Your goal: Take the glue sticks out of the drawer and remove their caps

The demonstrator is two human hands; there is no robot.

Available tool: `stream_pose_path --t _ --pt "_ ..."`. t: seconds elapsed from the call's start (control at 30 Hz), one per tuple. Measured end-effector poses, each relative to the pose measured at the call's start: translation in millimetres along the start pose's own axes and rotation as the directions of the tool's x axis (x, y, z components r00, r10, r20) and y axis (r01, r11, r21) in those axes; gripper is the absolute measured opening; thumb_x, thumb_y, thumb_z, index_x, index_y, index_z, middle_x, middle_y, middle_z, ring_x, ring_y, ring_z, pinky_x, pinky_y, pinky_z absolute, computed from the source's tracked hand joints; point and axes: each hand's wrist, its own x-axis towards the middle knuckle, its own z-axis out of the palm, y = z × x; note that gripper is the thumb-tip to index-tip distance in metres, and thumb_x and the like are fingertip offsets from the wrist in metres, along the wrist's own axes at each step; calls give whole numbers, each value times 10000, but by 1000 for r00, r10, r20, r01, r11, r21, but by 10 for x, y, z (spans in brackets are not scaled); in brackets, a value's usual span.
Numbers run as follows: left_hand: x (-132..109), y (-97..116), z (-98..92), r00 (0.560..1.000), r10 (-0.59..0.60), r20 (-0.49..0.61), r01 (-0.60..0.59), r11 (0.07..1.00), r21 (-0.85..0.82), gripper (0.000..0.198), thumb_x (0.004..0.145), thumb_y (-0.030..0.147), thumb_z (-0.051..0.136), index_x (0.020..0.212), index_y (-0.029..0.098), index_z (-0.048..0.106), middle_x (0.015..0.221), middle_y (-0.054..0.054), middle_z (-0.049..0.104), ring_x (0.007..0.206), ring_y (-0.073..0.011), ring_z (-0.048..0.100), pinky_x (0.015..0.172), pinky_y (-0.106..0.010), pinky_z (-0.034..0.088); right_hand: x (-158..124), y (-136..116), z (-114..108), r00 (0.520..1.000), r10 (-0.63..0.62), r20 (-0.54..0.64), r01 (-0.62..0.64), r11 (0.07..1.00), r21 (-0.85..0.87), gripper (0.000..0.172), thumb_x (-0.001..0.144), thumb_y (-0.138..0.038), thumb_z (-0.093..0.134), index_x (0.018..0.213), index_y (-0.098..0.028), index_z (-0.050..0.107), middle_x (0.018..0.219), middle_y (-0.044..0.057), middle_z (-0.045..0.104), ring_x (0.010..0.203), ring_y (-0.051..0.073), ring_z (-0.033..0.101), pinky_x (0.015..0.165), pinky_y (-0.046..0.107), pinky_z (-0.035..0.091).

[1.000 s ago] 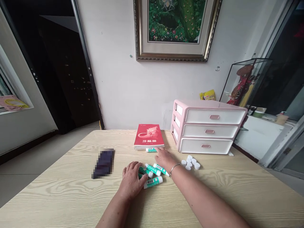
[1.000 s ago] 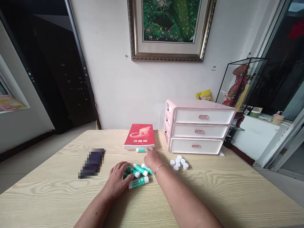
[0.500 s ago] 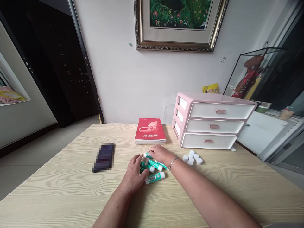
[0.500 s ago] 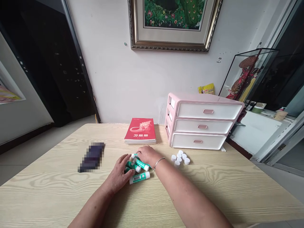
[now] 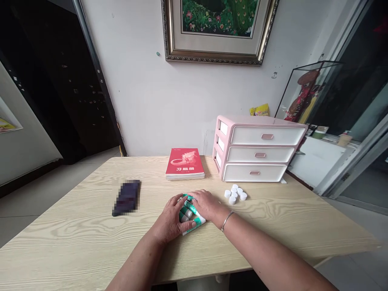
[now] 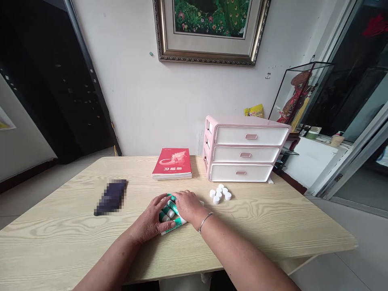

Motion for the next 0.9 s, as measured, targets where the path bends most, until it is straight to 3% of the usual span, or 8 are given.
stream_pose_path --t 0.2,0.33,0.47,0.67,0.8,0.9 --pt "-4 68 -55 999 4 45 -4 1000 1 916 695 648 754 1462 222 488 1489 -177 468 1399 -367 403 1149 -539 366 -65 143 118 1000 -7 -28 10 991 134 445 964 -209 413 1379 -192 573 1375 97 619 1266 211 556 1077 336 388" --pt "-13 78 -79 999 -20 39 20 1000 -16 867 722 641 737 1452 235 503 1500 -161 458 1399 -356 410 1144 -518 386 -105 420 91 994 91 -56 -69 948 310 473 983 -259 378 1423 -195 538 1426 96 581 1319 199 527 1096 334 388" --pt "-17 53 -101 1000 -30 9 30 998 -53 842 748 634 722 1456 236 499 1502 -152 455 1400 -343 416 1148 -490 391 -241 591 32 980 166 -110 -113 919 377 474 969 -292 420 1405 -165 555 1431 107 573 1341 208 504 1135 359 354" --pt "-33 18 -89 995 -86 44 90 991 -98 882 762 625 720 1494 216 445 1571 -149 362 1431 -332 387 1172 -456 368 -411 471 6 984 120 -132 -71 941 331 415 963 -261 454 1336 -166 609 1378 108 613 1298 218 530 1127 366 353" --pt "-41 63 -67 994 -101 28 103 990 -94 863 733 609 752 1468 242 486 1544 -133 408 1405 -345 424 1155 -463 394 -462 353 23 988 -6 -156 47 965 258 376 971 -222 447 1300 -193 628 1306 84 658 1235 206 559 1110 347 350" --pt "-35 58 -44 996 -83 11 84 991 -103 857 720 606 765 1452 244 507 1530 -137 425 1397 -353 431 1150 -480 397 -475 361 65 980 -35 -197 84 966 243 374 969 -214 462 1307 -201 622 1279 80 669 1209 201 566 1100 343 352"
